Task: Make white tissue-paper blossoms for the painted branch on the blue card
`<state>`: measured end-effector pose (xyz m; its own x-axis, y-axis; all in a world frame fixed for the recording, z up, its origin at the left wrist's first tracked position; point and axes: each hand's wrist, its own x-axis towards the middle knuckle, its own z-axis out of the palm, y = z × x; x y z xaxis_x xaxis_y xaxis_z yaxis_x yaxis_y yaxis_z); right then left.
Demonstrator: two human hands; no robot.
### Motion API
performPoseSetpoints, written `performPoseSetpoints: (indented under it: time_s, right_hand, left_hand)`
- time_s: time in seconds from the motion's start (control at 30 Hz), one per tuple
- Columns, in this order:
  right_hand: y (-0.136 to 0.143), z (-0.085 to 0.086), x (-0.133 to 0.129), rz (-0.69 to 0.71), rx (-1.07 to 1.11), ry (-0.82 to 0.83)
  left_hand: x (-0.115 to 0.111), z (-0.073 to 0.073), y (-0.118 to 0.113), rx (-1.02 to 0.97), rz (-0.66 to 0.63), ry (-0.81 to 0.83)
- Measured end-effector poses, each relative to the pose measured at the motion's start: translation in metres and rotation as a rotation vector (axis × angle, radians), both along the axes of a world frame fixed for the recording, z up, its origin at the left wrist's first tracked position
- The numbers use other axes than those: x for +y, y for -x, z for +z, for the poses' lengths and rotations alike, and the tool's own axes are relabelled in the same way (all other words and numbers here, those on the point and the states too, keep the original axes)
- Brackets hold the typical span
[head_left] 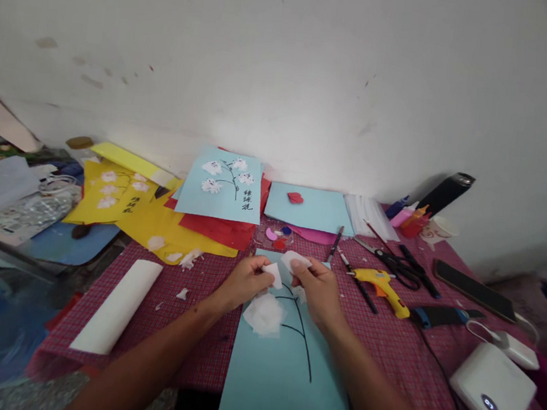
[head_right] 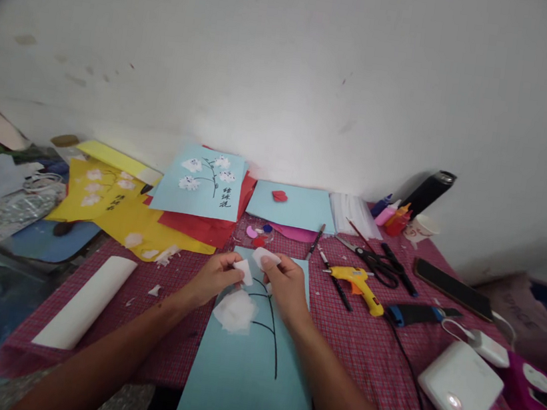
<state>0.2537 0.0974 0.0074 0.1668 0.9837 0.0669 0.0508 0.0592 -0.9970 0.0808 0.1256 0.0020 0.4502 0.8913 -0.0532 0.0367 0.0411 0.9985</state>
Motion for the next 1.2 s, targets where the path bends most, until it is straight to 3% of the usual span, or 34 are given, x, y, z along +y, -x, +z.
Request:
performPoseSetpoints:
  time_s: [0.17, 0.3, 0.4, 0.5, 0.57, 0.73, 0.8, 0.9, 1.03, 1.2]
  right_hand:
    - [-0.008, 0.012, -0.004, 0.009, -0.285, -0.191]
    - [-0.008, 0.016, -0.008, 0.313, -0.661, -0.438]
    - [-0.006, 0.017, -0.013, 0.608, -0.864, -0.47]
    - [-0.007, 0.019, -0.016, 0.723, -0.923, -0.453]
    - [-0.01, 0.019, -0.014, 0.639, -0.871, -0.461]
    - [-0.023, 0.014, -0.001, 0.152, -0.68, -0.474]
    - [-0.027, 0.011, 0.003, 0.021, -0.643, -0.463]
    - [-0.03, 0.006, 0.006, -0.059, -0.606, -0.463]
    - [-0.033, 0.002, 0.007, -0.095, -0.594, -0.47]
    - [-0.034, 0.003, 0.007, -0.136, -0.574, -0.503]
  left_hand:
    - [0.008, 0.001, 0.002, -0.009, 0.137, -0.023]
    - [0.016, 0.002, 0.007, -0.056, 0.262, -0.04]
    - [0.02, 0.0, 0.01, -0.057, 0.298, -0.059]
    - [0.021, -0.002, 0.012, -0.045, 0.303, -0.08]
    - [0.02, -0.001, 0.014, -0.014, 0.299, -0.108]
    - [0.016, 0.011, 0.018, 0.131, 0.246, -0.245]
    - [0.013, 0.015, 0.019, 0.22, 0.22, -0.357]
    - [0.008, 0.018, 0.017, 0.381, 0.128, -0.601]
    - [-0.009, 0.015, 0.017, 0.736, -0.122, -0.909]
    - [-0.036, 0.017, 0.028, 0.993, -0.373, -1.032]
